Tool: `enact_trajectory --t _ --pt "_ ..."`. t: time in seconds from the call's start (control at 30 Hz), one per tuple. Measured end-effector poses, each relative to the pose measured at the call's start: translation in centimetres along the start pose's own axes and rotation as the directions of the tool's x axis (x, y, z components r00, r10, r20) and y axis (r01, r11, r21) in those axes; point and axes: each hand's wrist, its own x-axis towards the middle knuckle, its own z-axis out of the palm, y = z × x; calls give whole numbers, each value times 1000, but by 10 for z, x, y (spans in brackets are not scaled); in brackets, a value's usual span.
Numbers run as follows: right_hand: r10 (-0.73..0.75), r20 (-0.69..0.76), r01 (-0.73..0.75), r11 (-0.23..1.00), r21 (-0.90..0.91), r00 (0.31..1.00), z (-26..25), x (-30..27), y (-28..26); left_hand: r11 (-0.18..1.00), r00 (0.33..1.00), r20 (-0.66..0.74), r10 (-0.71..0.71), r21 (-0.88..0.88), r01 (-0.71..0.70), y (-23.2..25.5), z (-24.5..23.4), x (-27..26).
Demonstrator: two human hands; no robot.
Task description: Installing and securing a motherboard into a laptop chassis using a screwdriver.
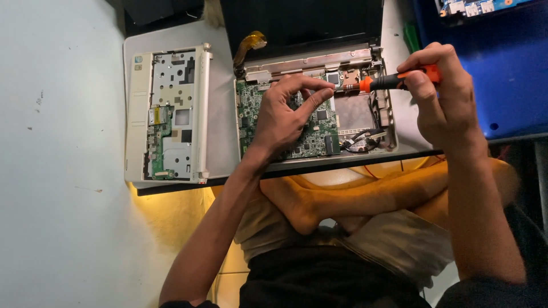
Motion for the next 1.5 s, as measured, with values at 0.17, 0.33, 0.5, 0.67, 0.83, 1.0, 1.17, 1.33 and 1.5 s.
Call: enact_trajectory --t 0.17,0.33,0.5,0.67,0.83,1.0,1.17,1.33,1.5 --pt "-123 -7 122 992 -11 992 5 0 8 991 999 -25 -48 -128 45 10 -2 1" --pt "-287 -20 280 948 -152 958 16 -4 24 939 991 -61 -118 -333 91 22 -4 2" --pt "-381 -133 357 918 -172 915 16 -1 3 930 982 -122 -147 -356 95 19 -4 -1" --pt "-340 -86 324 933 -156 936 21 1 -8 942 991 -79 -104 -329 73 19 -2 -2" --pt "-219 -87 216 976 -38 972 21 -4 -5 929 994 -52 -100 -364 75 24 -4 -2" --pt "-50 -105 50 999 -4 993 22 -5 -10 917 995 -38 -93 -393 71 18 -5 -2" --pt "-35 20 38 985 -168 999 -9 16 -21 982 998 -9 -55 -182 52 3 -4 -5" --pt "0 208 64 952 -300 978 -39 58 -37 918 981 -26 192 357 -170 -31 24 -5" --pt "101 369 128 827 -547 924 -38 92 -43 629 967 146 209 737 -247 -10 29 -18"
